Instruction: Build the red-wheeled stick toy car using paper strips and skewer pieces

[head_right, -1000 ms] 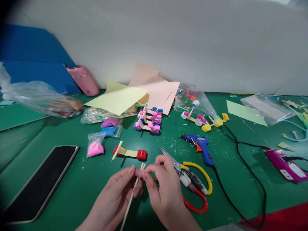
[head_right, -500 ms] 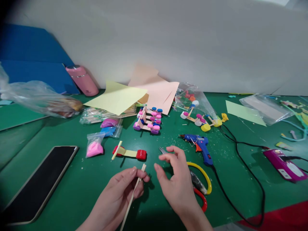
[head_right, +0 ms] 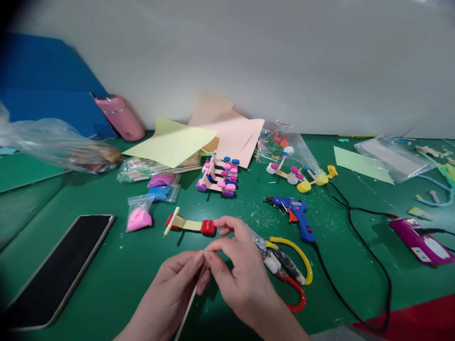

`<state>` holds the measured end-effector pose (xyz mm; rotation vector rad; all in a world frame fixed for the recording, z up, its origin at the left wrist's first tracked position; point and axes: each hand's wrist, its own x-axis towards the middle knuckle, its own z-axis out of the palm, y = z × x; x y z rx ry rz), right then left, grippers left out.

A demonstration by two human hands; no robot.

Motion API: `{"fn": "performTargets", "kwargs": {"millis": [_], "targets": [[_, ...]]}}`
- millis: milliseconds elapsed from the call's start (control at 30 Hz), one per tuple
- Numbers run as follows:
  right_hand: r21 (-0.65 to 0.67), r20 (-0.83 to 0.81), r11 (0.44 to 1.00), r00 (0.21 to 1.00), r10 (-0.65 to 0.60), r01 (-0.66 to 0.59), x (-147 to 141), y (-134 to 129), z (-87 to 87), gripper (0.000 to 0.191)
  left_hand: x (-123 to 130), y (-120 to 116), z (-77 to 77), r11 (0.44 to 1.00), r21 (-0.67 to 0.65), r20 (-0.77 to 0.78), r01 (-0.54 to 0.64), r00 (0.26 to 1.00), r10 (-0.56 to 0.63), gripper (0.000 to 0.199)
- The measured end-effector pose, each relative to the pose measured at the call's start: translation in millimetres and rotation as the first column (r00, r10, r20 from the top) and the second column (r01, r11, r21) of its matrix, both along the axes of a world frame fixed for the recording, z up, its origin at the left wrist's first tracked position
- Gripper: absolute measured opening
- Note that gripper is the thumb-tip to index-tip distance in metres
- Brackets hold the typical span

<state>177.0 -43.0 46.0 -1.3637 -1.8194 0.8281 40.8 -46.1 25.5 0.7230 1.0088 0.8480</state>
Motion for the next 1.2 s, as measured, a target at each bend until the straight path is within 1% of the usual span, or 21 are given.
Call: {"fn": "performTargets", "kwargs": {"millis": [167,233,333,433,467,500,567,633,700,800,933,1067,1133,1200], "targets": [[0.008,0.024,1.0,1.0,-0.012,0.012,-4,0,0.9,0.01,2,1,0.3,1.0,-0.01,0.049,0.015,0.999,-0.014,0.035],[0.028,0.002,0.999,0.999,-0.033,0.033,-5,0,0.4,0.01,2,1,1.3,0.999,-0.022,0.065,0.023,0.998,-0.022,0.033],[0.039,-0.086,0.989,0.986,-0.141,0.145,2,2,-1.6,0.013,1,0,3.5,0.998,-0.062,0.074,0.019,0.997,-0.014,0.03],[-0.019,-0.163,0.972,0.959,-0.233,0.233,11,4,-5.8,0.024,-1,0,4.8,0.996,-0.093,0.092,-0.002,0.996,0.01,0.03],[-0.056,-0.184,0.969,0.951,-0.248,0.242,13,4,-7.6,0.024,-1,0,5.0,0.995,-0.099,0.103,-0.008,0.994,0.018,0.03],[-0.112,-0.207,0.964,0.943,-0.261,0.242,14,4,-9.3,0.02,-1,1,5.2,0.994,-0.104,0.116,-0.012,0.993,0.024,0.03],[-0.264,-0.262,0.943,0.926,-0.272,0.202,13,3,-11.9,0.008,-1,1,5.6,0.993,-0.117,0.13,-0.019,0.991,0.034,0.03],[-0.407,-0.315,0.908,0.917,-0.243,0.101,9,1,-13.2,0.019,0,2,6.2,0.992,-0.122,0.14,-0.015,0.99,0.033,0.031],[-0.481,-0.336,0.877,0.92,-0.2,0.015,4,0,-13.2,0.019,1,2,7.0,0.994,-0.105,0.143,-0.013,0.989,0.028,0.03],[-0.49,-0.33,0.872,0.927,-0.178,-0.007,-1,1,-13.3,0.017,2,1,8.0,0.997,-0.072,0.128,-0.016,0.991,0.025,0.028],[-0.489,-0.382,0.871,0.909,-0.17,-0.043,-3,6,-15.5,0.019,0,0,9.5,0.998,-0.064,0.124,-0.014,0.992,0.022,0.028],[-0.5,-0.419,0.865,0.883,-0.211,-0.031,-2,9,-15.5,0.022,-3,-1,9.7,0.992,-0.121,0.212,-0.022,0.976,0.048,0.021],[-0.491,-0.418,0.871,0.881,-0.221,-0.015,-1,9,-13.8,0.02,-3,-1,8.2,0.987,-0.156,0.206,-0.04,0.976,0.072,0.018],[-0.48,-0.408,0.877,0.889,-0.207,-0.016,-2,9,-11.9,0.02,-2,-1,6.2,0.986,-0.165,0.164,-0.028,0.985,0.055,0.015]]}}
